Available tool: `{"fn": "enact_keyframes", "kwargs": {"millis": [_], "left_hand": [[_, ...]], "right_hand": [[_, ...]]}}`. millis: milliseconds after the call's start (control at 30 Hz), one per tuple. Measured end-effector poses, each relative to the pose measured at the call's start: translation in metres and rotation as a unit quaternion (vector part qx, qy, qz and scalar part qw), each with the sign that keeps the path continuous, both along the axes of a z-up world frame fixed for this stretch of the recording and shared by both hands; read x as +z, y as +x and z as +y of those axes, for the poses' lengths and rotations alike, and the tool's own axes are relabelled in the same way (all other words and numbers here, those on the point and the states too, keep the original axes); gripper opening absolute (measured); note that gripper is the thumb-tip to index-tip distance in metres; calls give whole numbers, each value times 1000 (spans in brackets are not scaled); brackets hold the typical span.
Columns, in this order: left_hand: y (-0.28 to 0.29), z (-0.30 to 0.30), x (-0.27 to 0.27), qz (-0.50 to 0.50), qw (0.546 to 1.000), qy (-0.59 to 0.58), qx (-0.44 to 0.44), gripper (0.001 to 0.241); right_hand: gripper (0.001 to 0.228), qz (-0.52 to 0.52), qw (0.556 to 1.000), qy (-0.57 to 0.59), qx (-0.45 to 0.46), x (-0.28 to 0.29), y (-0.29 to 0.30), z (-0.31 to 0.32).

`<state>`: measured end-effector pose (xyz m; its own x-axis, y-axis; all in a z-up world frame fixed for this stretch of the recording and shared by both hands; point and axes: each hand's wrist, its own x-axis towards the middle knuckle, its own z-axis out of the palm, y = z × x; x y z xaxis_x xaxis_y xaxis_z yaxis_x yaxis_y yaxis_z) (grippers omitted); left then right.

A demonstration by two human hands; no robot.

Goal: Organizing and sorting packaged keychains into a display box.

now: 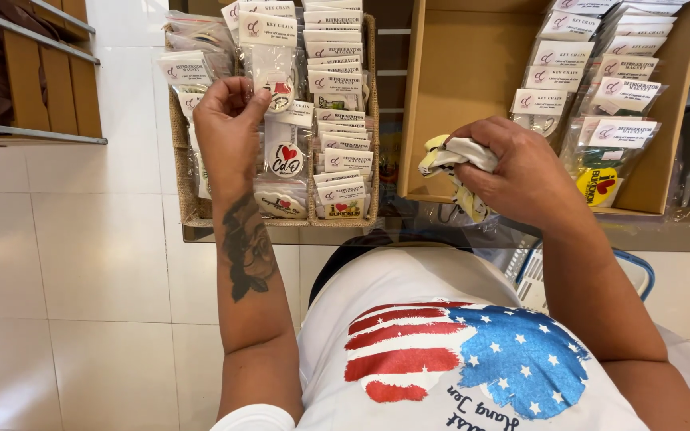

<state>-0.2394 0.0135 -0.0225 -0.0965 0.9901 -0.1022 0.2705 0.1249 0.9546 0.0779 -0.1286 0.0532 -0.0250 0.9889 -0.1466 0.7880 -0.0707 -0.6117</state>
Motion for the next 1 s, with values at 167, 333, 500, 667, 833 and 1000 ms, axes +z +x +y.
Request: {"fn": "enact_keyframes", "kwargs": {"millis": [167, 333, 500, 667, 833, 1000], "left_hand": [[-13, 1, -2, -110, 993, -29, -2, 14], [-36, 4, -13, -214, 977, 7, -2, 15], [-30, -9, 37, -383, 923, -12, 42, 54], [12, -21, 44, -390, 918, -37, -55, 46], [89, -24, 33, -375, 908, -87, -164, 35], [177, -18, 14, -309, 903, -117, -274, 32]], "right_hand": [[34, 3, 1000, 0, -5, 0, 1, -1], [33, 60, 997, -30, -38, -6, 11, -6], [33, 7, 1000, -19, -24, -1, 9, -6], [33, 17, 999, -29, -37, -8, 13, -11], [34, 28, 995, -37, -84, -20, 23, -18], [34, 75, 991, 25, -107, -34, 37, -28]]}}
